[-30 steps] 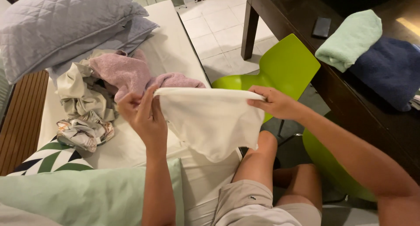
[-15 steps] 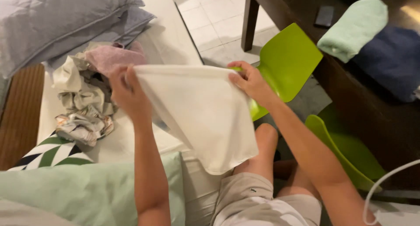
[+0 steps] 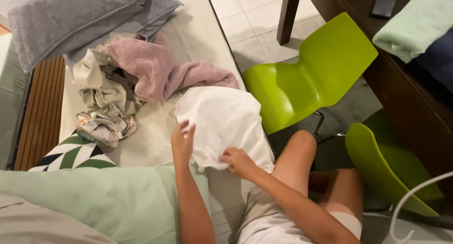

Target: The person sits on the edge of a bed and folds a white patterned cloth by hand. They smooth the fabric, fold it into a compact square, and place it on a nearby dark wooden table. The person then picks up a green and white striped cloth and begins folding it as well.

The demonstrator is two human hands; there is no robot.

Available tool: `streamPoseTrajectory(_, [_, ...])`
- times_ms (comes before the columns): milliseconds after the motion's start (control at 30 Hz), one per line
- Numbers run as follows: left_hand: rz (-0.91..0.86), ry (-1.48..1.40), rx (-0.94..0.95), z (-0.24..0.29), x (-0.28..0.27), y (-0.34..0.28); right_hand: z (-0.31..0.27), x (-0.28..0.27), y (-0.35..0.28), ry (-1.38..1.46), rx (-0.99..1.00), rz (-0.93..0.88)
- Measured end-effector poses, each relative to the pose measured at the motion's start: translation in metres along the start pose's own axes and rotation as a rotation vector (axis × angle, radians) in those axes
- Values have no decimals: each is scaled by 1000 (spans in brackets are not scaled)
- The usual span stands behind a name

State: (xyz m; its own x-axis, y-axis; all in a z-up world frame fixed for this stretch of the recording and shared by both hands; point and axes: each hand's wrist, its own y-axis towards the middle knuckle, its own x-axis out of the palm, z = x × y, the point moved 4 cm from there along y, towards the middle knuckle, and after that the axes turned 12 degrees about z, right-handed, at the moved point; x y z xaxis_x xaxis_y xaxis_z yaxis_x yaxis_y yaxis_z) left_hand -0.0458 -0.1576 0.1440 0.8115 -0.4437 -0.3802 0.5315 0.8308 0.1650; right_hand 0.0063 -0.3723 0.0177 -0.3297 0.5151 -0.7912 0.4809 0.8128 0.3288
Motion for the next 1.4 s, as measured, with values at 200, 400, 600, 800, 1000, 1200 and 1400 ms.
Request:
streamPoseTrajectory(200, [-230, 37, 195, 50, 26, -39, 5, -110, 70, 655, 577, 326])
streamPoseTrajectory(400, [127, 54, 189, 95, 35, -54, -35, -243, 101, 666, 486, 423])
streamPoseTrajectory(600, [38, -538, -254, 128, 35, -51, -33, -259, 92, 637, 501, 410])
streamPoseTrajectory(800, [-335, -933, -524, 137, 27, -49, -15, -261, 83, 338, 551, 545])
streamPoseTrajectory(1000, [-618, -1408, -445, 130, 38, -62, -23, -253, 73, -47, 343, 566])
streamPoseTrajectory(1200, [-764, -1535, -313, 131, 40, -66, -95, -270, 67, 779, 215, 223])
streamPoseTrajectory(1400, [-652, -1419, -263, 152, 36, -77, -98, -263, 60, 650, 220, 601])
